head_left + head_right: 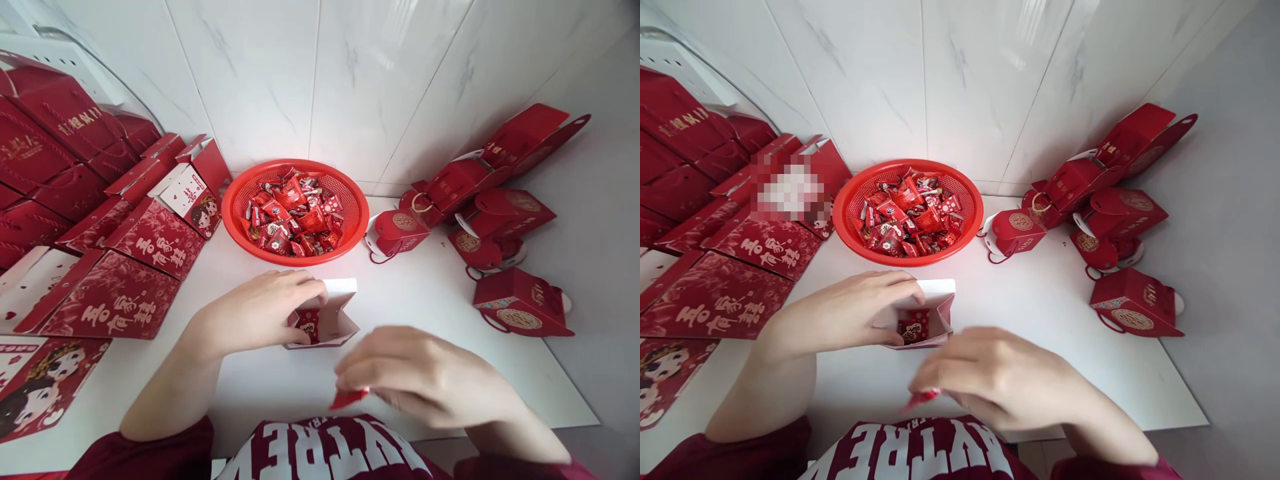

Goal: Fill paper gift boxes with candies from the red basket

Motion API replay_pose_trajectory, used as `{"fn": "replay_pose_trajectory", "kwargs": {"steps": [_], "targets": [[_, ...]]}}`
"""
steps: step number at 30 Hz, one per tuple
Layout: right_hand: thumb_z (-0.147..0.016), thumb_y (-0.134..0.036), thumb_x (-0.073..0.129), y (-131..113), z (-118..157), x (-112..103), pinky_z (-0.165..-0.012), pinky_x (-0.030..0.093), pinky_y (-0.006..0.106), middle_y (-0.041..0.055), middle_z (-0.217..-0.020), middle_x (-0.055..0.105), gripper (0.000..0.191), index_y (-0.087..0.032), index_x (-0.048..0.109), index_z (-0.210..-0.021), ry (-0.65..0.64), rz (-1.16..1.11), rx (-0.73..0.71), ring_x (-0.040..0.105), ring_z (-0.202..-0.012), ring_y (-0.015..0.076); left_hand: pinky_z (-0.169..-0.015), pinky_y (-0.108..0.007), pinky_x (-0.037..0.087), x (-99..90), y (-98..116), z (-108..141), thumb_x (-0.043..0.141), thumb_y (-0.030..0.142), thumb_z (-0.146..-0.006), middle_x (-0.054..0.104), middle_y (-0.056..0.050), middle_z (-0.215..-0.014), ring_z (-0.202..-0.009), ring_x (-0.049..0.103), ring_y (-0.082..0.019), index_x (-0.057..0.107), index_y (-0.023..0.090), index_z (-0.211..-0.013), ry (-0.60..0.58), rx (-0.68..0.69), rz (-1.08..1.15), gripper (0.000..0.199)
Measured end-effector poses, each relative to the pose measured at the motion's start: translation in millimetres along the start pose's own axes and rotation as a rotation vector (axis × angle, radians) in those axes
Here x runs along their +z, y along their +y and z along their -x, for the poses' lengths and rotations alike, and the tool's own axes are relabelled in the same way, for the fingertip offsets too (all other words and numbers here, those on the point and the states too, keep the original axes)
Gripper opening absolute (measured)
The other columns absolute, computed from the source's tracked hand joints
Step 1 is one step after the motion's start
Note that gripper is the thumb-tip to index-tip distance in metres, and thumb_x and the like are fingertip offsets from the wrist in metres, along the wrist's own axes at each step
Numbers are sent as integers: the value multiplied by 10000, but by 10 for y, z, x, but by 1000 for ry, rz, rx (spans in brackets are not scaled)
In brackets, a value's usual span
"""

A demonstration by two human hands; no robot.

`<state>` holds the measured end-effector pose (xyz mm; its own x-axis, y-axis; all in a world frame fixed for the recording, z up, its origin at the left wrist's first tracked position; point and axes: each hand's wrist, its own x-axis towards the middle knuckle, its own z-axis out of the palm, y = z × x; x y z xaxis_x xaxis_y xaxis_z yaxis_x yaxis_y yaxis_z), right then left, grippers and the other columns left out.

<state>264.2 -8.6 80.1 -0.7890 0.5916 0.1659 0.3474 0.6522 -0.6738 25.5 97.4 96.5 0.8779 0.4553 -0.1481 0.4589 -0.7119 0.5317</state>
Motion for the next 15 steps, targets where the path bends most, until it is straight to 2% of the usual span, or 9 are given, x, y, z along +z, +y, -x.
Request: {"fn": "replay_pose_trajectory", "kwargs": {"steps": [2,3,7,10,13,15], "targets": [[-952,-65,437,42,-178,-118,-997,448,332,93,-1255,649,360,-185,531,-1279,177,59,-121,568,-1183,179,-697,-263,378,0,5,7,681,309,-816,610,11,-951,-841,576,-170,588,230,-986,-6,11,10,209],[-954,-72,430,81,-264,-143,-1023,434,362,99,-1262,646,359,-180,539,-1278,193,109,-146,554,-1209,192,-695,-266,383,2,5,13,674,322,-823,606,10,-931,-827,576,-170,585,225,-971,-8,1,7,198],[-912,-80,455,233,-440,-131,-1120,343,461,88,-1270,640,320,-191,643,-1145,65,288,-64,533,-1240,226,-744,-278,415,24,-15,28,673,288,-818,615,-10,-1003,-893,594,-190,584,223,-1045,27,-58,-36,253],[-879,-92,493,272,-368,-122,-1139,324,469,91,-1298,620,285,-191,662,-1085,71,294,-21,534,-1236,227,-770,-277,434,29,-34,21,624,230,-853,623,-19,-1032,-925,605,-186,609,224,-1062,27,-45,-39,209],[-916,-133,511,299,-218,-125,-1077,405,430,96,-1298,604,253,-204,638,-1122,233,281,30,547,-1214,219,-808,-273,452,-1,-22,12,556,215,-911,624,-20,-1069,-954,617,-177,645,234,-1038,60,-43,-41,157],[-931,-182,549,345,-122,-106,-1058,426,426,108,-1358,551,273,-220,598,-1197,383,275,87,524,-1244,233,-854,-279,465,-38,-1,22,520,245,-944,620,-16,-1151,-1000,623,-180,634,270,-1129,122,-54,-20,219]]}}
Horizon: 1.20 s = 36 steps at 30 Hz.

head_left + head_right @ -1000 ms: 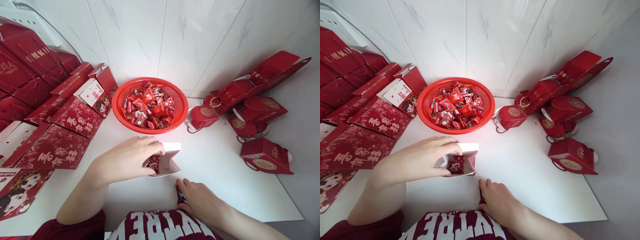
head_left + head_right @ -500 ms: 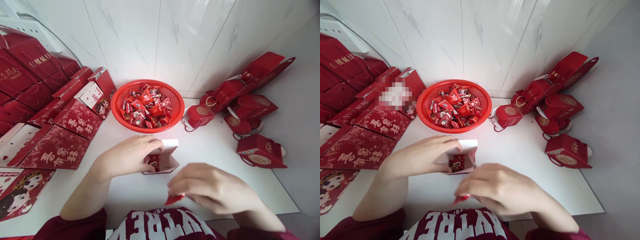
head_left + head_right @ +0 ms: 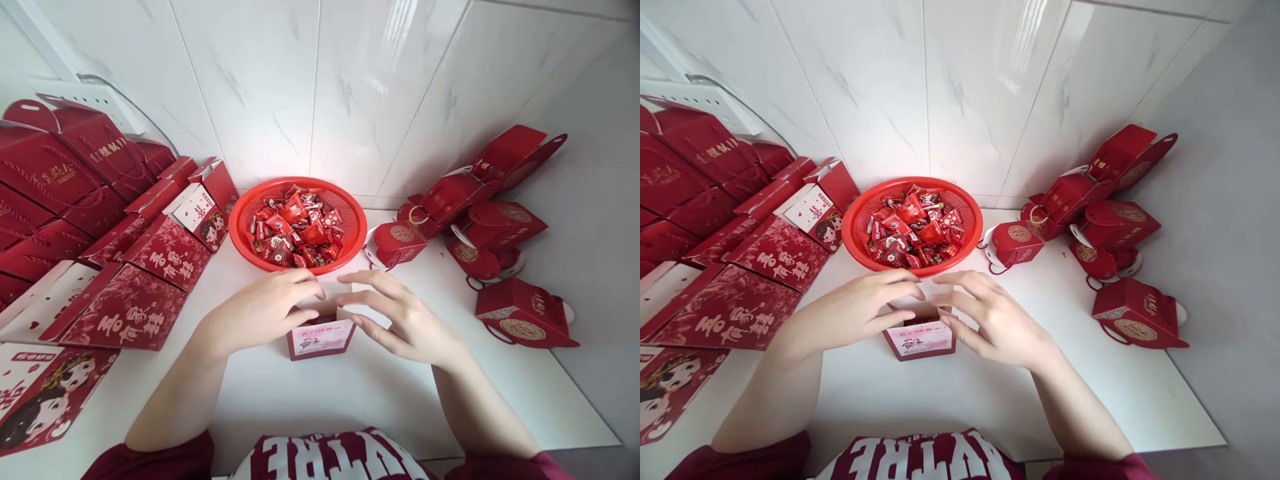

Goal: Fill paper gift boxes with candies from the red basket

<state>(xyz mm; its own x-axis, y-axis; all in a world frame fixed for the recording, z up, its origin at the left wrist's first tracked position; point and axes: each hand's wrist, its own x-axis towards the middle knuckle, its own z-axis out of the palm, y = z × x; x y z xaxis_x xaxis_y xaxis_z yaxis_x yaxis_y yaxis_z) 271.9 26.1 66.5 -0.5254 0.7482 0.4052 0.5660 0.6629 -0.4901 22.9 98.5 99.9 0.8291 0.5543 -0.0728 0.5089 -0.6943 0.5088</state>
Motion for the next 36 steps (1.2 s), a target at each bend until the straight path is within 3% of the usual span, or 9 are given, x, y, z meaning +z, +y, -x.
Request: {"fn": "replay_pose_trajectory", "kwargs": {"steps": [5,8,10,12,15,19,26,31,36], "targets": [[-879,-395,677,213,200,199,-1152,316,506,130,-1550,331,718,-266,309,-1481,161,-269,135,308,-1434,290,-1054,-361,436,5,-32,99,739,456,-784,518,-47,-1416,-1286,511,-265,424,311,-1403,154,-52,200,709],[-794,-547,723,320,280,421,-1173,281,502,135,-1585,268,956,-271,194,-1541,116,-530,158,283,-1450,300,-1134,-414,377,196,-143,195,880,472,-590,416,-91,-1510,-1384,409,-309,275,307,-1498,153,-65,363,1104],[-701,-572,791,345,307,564,-1171,285,488,147,-1575,293,1098,-257,174,-1553,46,-629,143,322,-1429,314,-1146,-418,366,384,-226,258,897,439,-576,388,-103,-1533,-1410,375,-309,180,308,-1536,111,-65,469,1206],[-669,-517,836,335,299,674,-1106,391,446,151,-1500,422,1085,-241,246,-1537,3,-665,150,468,-1325,305,-1135,-407,384,563,-294,305,873,414,-631,372,-107,-1546,-1402,392,-304,187,301,-1539,115,-89,545,1144],[-793,-411,767,294,200,733,-918,526,356,103,-1230,662,680,-212,518,-1393,13,-673,193,653,-1033,242,-1053,-369,470,692,-347,311,780,390,-761,502,-109,-1455,-1279,539,-271,325,255,-1495,212,-147,615,874],[-871,-361,688,304,-44,627,-803,550,322,58,-985,740,358,-184,700,-1182,83,-649,227,685,-882,225,-967,-333,525,501,-352,160,706,362,-832,683,-86,-1232,-1107,651,-248,612,173,-1288,225,-163,585,502],[-903,-355,646,439,-289,314,-751,566,322,52,-996,748,310,-195,714,-1159,202,-620,211,690,-868,222,-854,-315,545,45,-358,-131,628,394,-877,755,-34,-1041,-992,686,-266,715,171,-1170,220,-121,437,378],[-963,-275,550,450,-188,202,-910,558,350,40,-1175,714,294,-255,691,-1220,194,-578,137,669,-1069,222,-843,-289,526,43,-333,-145,553,444,-914,755,-23,-1045,-985,680,-257,724,182,-1153,127,-122,440,394],[-959,-123,463,489,-180,194,-989,528,362,29,-1202,706,383,-278,693,-1222,64,-406,37,651,-1136,208,-930,-285,491,121,-414,-182,539,401,-923,731,-36,-1147,-1062,661,-250,707,202,-1201,65,-84,430,380]]}}
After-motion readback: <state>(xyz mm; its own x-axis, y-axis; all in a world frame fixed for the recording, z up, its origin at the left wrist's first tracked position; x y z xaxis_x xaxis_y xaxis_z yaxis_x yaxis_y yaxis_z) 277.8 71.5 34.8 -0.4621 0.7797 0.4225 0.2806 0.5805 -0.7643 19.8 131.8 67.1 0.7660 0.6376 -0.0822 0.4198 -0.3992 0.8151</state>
